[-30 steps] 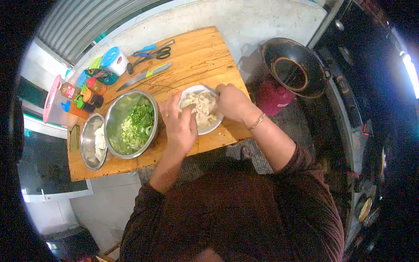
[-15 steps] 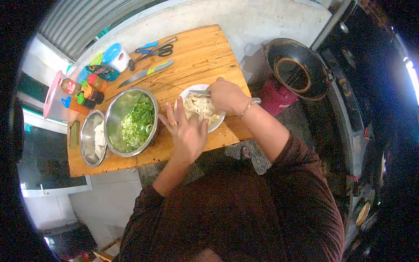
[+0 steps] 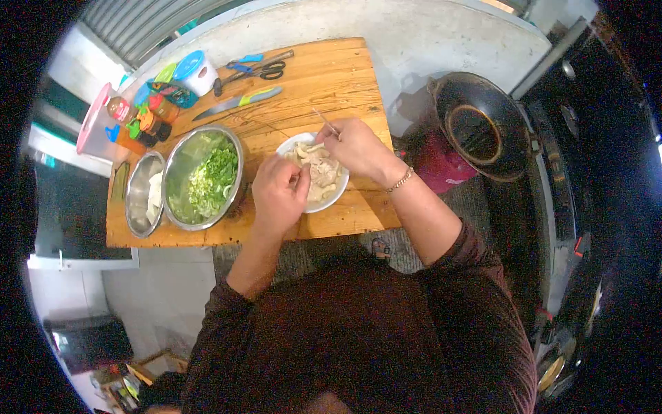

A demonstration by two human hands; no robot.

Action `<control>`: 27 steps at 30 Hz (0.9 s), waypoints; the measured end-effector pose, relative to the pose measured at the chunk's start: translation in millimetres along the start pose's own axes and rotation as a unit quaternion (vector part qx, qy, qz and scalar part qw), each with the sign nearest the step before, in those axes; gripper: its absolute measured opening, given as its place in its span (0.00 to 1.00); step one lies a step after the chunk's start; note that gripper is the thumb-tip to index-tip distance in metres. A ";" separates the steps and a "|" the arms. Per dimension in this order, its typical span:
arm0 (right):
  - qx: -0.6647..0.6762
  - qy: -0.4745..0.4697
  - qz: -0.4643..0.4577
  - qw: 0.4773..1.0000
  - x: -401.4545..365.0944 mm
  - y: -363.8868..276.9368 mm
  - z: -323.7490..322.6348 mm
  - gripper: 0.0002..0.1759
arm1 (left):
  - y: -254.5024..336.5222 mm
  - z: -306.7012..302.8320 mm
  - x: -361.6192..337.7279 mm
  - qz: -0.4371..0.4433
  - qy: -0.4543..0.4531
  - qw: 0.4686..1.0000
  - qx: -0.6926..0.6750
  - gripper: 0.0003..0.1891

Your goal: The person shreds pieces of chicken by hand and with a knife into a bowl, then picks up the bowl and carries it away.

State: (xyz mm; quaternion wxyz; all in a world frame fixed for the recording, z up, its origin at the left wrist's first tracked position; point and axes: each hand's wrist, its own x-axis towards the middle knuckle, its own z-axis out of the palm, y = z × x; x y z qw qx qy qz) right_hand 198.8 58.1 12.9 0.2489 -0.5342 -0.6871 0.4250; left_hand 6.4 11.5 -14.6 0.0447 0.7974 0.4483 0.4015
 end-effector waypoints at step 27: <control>-0.163 -0.107 -0.140 0.971 25.8 -18.5 -32.0 0.36 | 57.0 16.5 -32.0 -0.278 0.215 0.928 0.126 0.22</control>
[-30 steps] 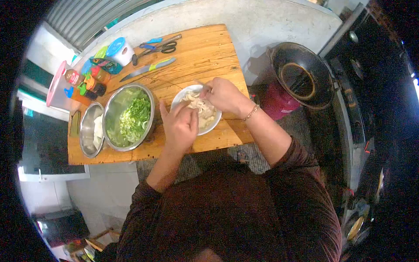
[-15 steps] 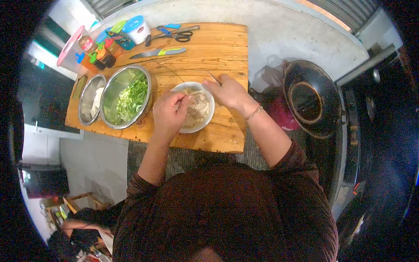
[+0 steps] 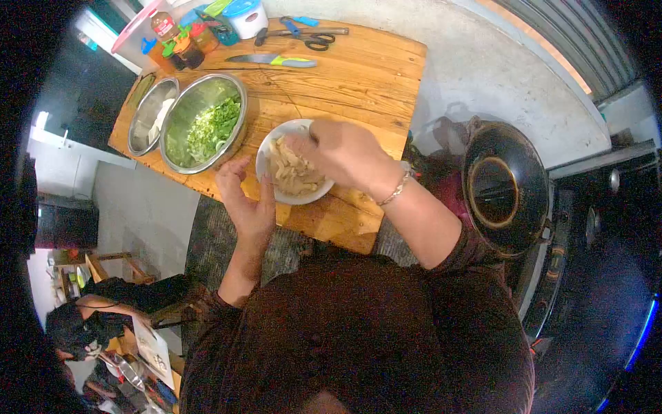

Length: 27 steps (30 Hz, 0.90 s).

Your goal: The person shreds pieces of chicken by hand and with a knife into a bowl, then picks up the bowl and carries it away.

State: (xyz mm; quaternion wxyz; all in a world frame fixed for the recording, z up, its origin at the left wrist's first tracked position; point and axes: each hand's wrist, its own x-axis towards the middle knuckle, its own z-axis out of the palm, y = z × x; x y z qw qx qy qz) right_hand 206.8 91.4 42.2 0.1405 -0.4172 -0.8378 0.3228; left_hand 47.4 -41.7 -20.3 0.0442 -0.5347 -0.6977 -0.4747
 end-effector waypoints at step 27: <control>-0.066 -0.111 0.046 0.991 -5.5 39.5 -28.7 0.37 | -40.5 23.6 -1.7 -0.478 -0.202 0.747 -0.415 0.23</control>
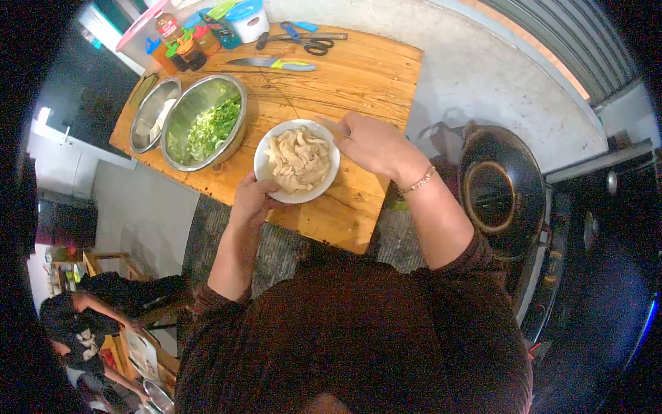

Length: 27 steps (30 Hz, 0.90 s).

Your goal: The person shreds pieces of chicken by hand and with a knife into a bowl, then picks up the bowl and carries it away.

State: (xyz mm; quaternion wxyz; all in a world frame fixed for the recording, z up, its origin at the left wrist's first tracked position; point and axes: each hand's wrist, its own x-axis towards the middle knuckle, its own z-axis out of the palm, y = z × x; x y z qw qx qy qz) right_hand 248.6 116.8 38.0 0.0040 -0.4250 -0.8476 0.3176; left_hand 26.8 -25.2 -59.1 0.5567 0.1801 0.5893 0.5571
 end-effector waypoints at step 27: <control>0.033 0.295 0.066 0.953 89.1 -14.2 89.1 0.42 | 51.9 -57.9 -28.1 -0.057 -0.136 0.987 0.068 0.23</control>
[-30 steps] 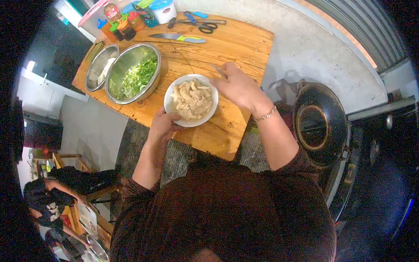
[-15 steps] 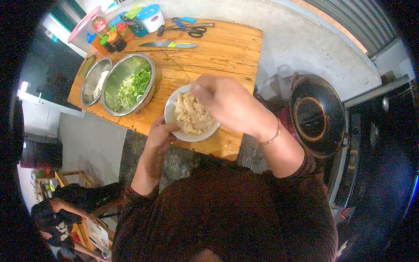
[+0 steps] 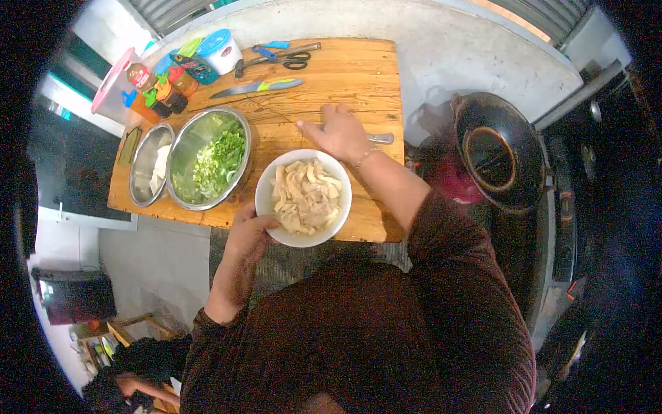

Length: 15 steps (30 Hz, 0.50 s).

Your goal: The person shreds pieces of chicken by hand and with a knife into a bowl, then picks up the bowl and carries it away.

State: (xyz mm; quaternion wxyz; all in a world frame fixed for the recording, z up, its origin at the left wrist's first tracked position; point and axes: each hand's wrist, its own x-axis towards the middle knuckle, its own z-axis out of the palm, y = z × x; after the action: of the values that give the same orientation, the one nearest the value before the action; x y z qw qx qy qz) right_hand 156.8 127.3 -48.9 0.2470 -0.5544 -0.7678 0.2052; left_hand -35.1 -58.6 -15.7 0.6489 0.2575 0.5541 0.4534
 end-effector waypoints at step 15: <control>0.399 0.012 0.202 0.895 -100.6 -4.3 -52.7 0.31 | 16.2 -21.9 13.6 -0.026 -0.137 0.990 0.021 0.19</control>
State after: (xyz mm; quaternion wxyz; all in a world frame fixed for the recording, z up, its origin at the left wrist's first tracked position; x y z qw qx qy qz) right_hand 212.1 32.3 -19.7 0.4097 -0.5549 -0.4901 0.5329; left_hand -61.2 -43.0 -14.3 0.7249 0.3161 0.4758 0.3851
